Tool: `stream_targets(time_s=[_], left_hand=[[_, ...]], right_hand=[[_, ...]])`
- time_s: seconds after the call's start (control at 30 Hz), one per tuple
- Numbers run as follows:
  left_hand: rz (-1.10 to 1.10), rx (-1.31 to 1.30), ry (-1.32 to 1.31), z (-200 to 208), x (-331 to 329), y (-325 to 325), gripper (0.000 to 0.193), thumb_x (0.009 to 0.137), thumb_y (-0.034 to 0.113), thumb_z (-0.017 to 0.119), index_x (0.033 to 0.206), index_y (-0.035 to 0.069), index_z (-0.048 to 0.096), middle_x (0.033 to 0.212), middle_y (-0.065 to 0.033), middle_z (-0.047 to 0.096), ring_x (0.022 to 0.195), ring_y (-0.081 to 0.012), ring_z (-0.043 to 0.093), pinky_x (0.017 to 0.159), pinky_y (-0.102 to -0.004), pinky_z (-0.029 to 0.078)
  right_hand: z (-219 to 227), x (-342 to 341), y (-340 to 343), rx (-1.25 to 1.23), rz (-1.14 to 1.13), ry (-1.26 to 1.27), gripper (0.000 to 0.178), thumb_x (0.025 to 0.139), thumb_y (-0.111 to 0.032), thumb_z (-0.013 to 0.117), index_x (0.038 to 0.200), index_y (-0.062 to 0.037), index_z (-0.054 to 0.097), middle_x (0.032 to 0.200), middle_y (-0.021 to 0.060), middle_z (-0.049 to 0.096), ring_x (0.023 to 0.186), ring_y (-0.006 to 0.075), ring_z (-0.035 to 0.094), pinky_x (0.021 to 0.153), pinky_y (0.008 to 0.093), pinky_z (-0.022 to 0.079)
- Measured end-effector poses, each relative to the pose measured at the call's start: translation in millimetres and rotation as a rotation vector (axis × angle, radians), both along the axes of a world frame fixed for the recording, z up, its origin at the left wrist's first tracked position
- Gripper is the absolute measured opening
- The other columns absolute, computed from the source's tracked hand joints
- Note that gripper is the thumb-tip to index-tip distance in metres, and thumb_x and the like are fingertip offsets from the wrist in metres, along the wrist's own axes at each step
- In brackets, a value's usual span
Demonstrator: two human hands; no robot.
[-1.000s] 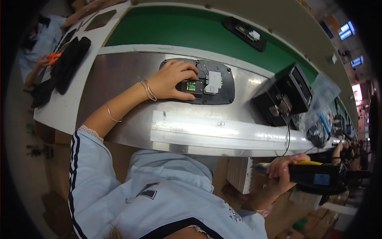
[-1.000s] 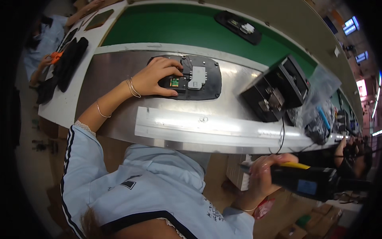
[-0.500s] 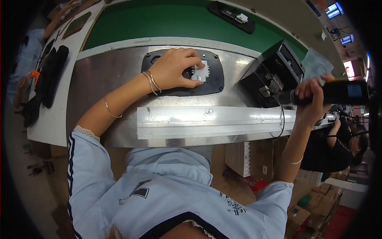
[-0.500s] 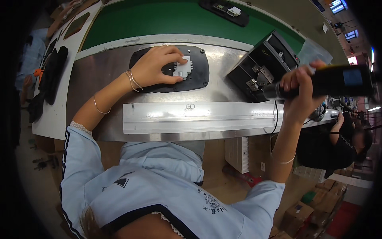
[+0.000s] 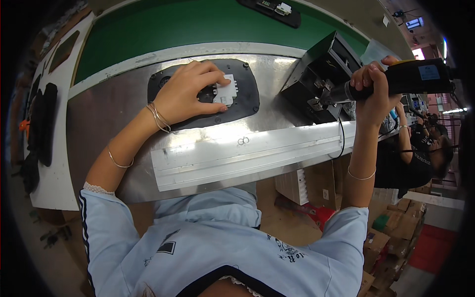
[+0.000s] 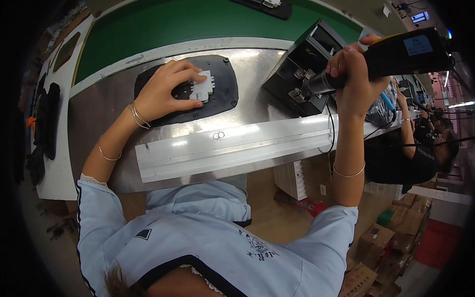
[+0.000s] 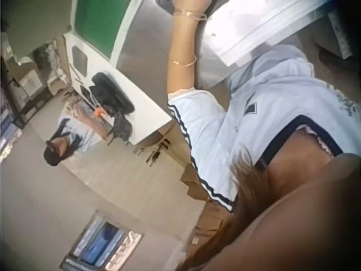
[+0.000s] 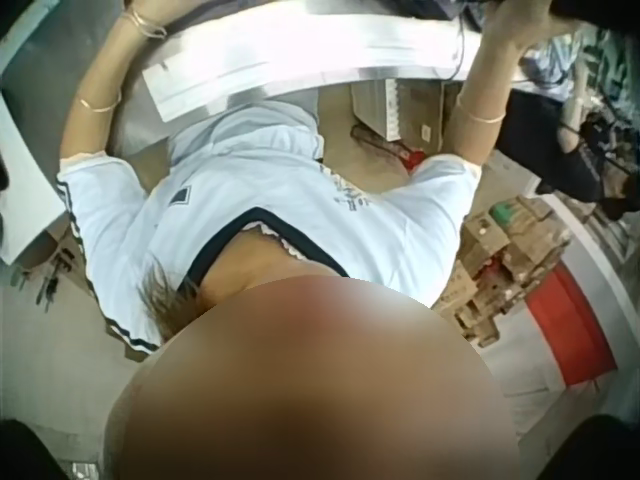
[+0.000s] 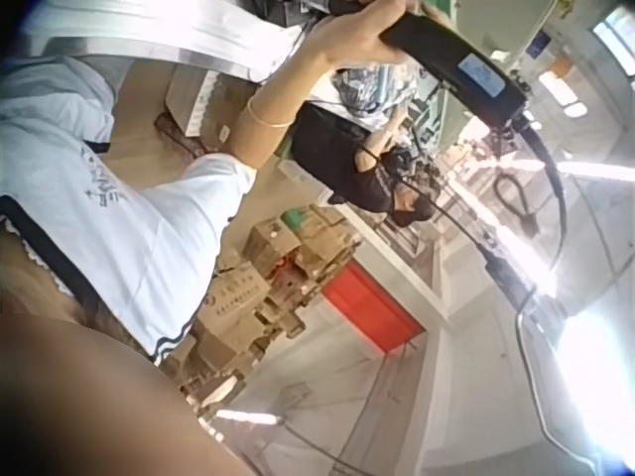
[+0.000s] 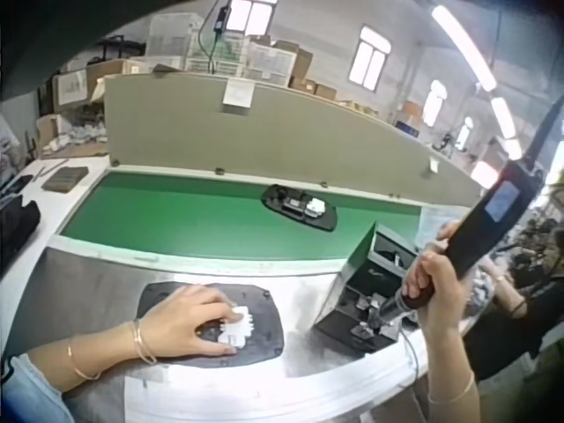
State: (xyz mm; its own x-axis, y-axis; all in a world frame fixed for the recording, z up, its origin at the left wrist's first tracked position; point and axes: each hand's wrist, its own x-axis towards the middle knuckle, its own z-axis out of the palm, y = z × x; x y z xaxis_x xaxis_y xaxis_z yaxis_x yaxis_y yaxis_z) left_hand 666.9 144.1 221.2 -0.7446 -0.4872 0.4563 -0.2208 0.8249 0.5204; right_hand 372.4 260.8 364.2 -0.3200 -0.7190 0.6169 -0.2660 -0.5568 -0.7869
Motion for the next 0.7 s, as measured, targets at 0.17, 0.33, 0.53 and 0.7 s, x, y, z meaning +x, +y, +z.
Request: stream_targets(time_s=[0.17,0.33,0.53,0.7], left_hand=[[0.006,0.037,-0.039,0,-9,0,0.042,0.071,0.038,0.077,0.103,0.013,0.065,0.106,-0.0024,0.059,0.103,-0.0239,0.056,0.094,-0.0407,0.039],[0.004,-0.102,-0.147,3,-18,-5,0.052,0.071,0.042,0.077,0.111,0.014,0.060,0.107,-0.0023,0.059,0.109,-0.0226,0.056,0.105,-0.0528,0.027],[-0.052,0.021,-0.113,-6,-15,-12,0.054,0.071,0.042,0.078,0.114,0.014,0.059,0.108,-0.0024,0.060,0.109,-0.0208,0.056,0.105,-0.0446,0.025],[-0.058,0.037,-0.060,-6,-12,-12,0.055,0.070,0.046,0.076,0.111,0.013,0.060,0.106,-0.0026,0.059,0.107,-0.0215,0.058,0.102,-0.0465,0.029]], right_hand=[[-7,-3,-5,-0.003,-0.036,0.019,0.026,0.083,0.002,0.056,0.107,-0.0036,0.048,0.066,0.0045,0.046,0.050,0.0143,0.045,0.054,0.0307,0.042],[-9,-5,-3,0.052,0.005,0.031,0.022,0.081,0.002,0.056,0.100,-0.0047,0.046,0.065,0.0035,0.044,0.049,0.0130,0.044,0.051,0.0295,0.041],[-13,40,1,0.053,0.045,0.070,0.030,0.082,-0.002,0.055,0.111,-0.0001,0.045,0.058,0.0015,0.040,0.045,0.0126,0.041,0.044,0.0286,0.039],[-28,82,-33,0.009,0.221,0.005,0.036,0.082,0.000,0.055,0.116,-0.0002,0.046,0.059,0.0028,0.040,0.047,0.0144,0.043,0.047,0.0301,0.041]])
